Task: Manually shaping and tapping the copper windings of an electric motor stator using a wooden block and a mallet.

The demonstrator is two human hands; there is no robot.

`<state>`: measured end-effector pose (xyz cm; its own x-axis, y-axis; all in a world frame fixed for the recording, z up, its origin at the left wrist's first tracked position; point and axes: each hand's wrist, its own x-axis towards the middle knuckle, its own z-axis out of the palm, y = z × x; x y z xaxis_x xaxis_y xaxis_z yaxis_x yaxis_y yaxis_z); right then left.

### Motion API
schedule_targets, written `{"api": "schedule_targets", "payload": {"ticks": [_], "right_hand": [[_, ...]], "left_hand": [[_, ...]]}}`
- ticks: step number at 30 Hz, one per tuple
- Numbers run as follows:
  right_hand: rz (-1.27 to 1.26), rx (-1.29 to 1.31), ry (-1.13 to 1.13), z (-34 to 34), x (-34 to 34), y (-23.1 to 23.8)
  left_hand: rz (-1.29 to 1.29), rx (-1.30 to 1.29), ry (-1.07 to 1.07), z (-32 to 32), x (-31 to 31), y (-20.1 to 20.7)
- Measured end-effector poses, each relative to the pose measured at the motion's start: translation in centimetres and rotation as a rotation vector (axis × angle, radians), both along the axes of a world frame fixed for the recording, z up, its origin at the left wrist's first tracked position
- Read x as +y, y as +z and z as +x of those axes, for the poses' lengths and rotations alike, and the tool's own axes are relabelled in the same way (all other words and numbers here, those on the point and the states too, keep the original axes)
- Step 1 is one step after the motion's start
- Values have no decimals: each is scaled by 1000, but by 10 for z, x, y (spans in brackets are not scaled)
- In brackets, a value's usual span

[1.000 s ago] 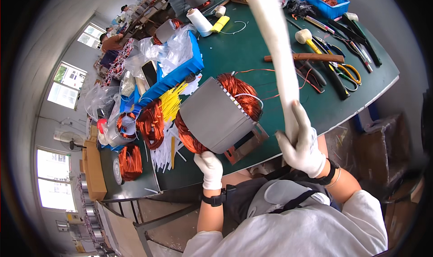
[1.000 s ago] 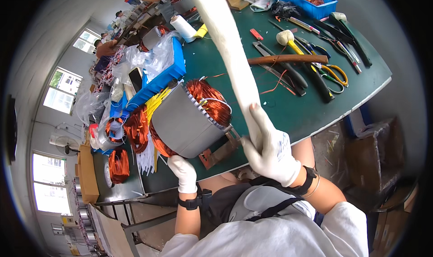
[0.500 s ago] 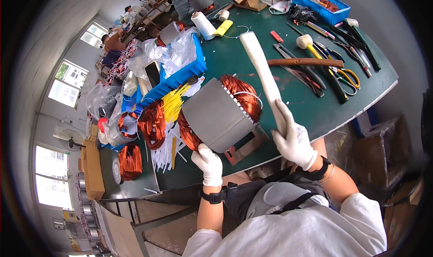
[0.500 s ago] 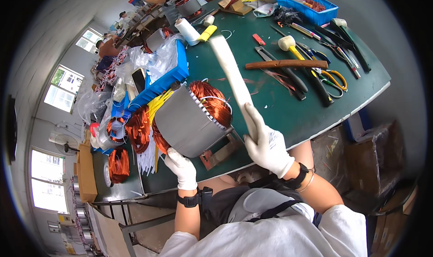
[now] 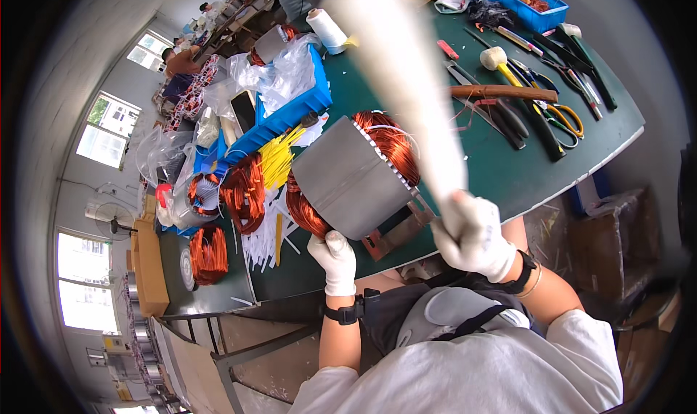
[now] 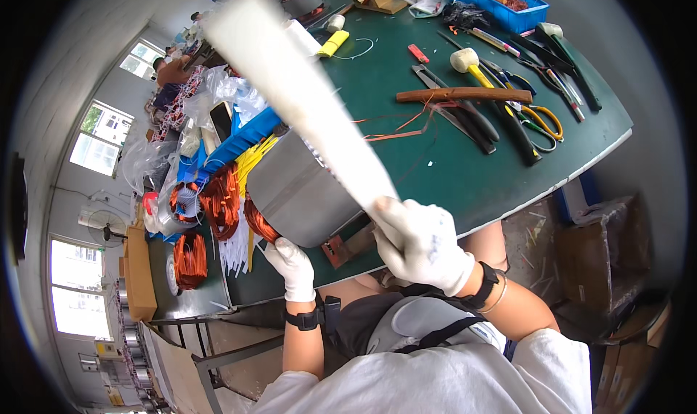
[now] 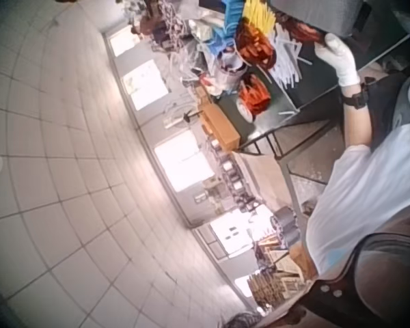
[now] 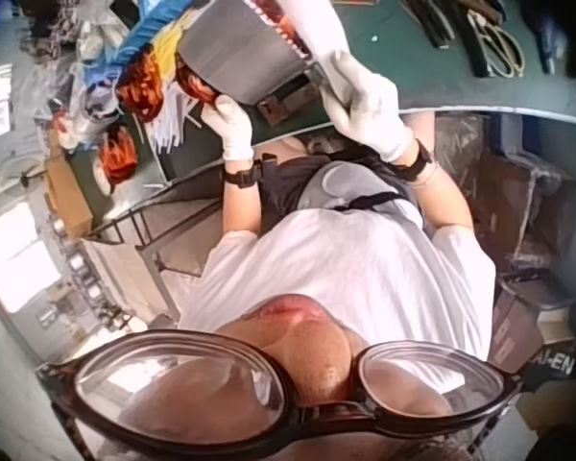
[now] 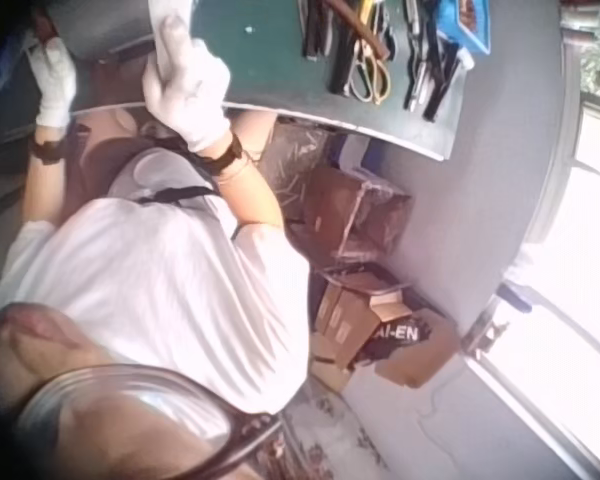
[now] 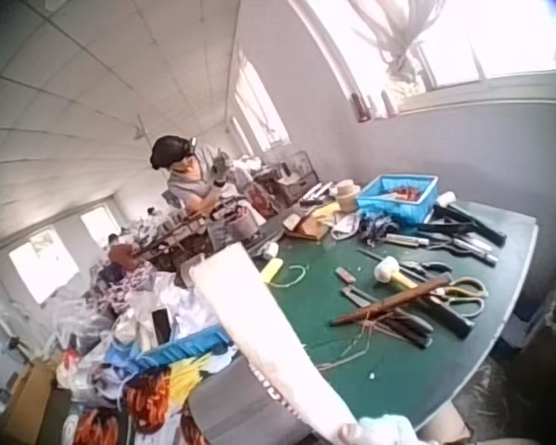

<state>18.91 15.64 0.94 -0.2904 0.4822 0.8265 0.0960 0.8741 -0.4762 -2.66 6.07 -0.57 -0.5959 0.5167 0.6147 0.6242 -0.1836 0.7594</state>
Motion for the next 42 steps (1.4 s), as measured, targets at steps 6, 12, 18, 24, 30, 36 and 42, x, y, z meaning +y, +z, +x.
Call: {"api": "schedule_targets", "payload": {"ticks": [6,12,18,24,30,36,42], "right_hand": [[-319,45,-35,6,8,20],[-309,-115,26,6,5,-17],[-122,45,-30,-1,-2,1],[-908,-180,80,18,14,20],[-498,-329,76,5,5,-10],[-53,177,-58,0,2,3],[-535,-107,28,5,16,16]], "left_hand": [[-115,-59,21,-8,0,9],[-233,-412,-51,-10,16,51],[-11,-364,-46,-18,0,20],[-98,-162,-85,-14,-11,-16],[-164,-256,-3,4,5,17],[-109,-699,-160,7,13,63],[-73,-404,-114,-10,-5,9]]}}
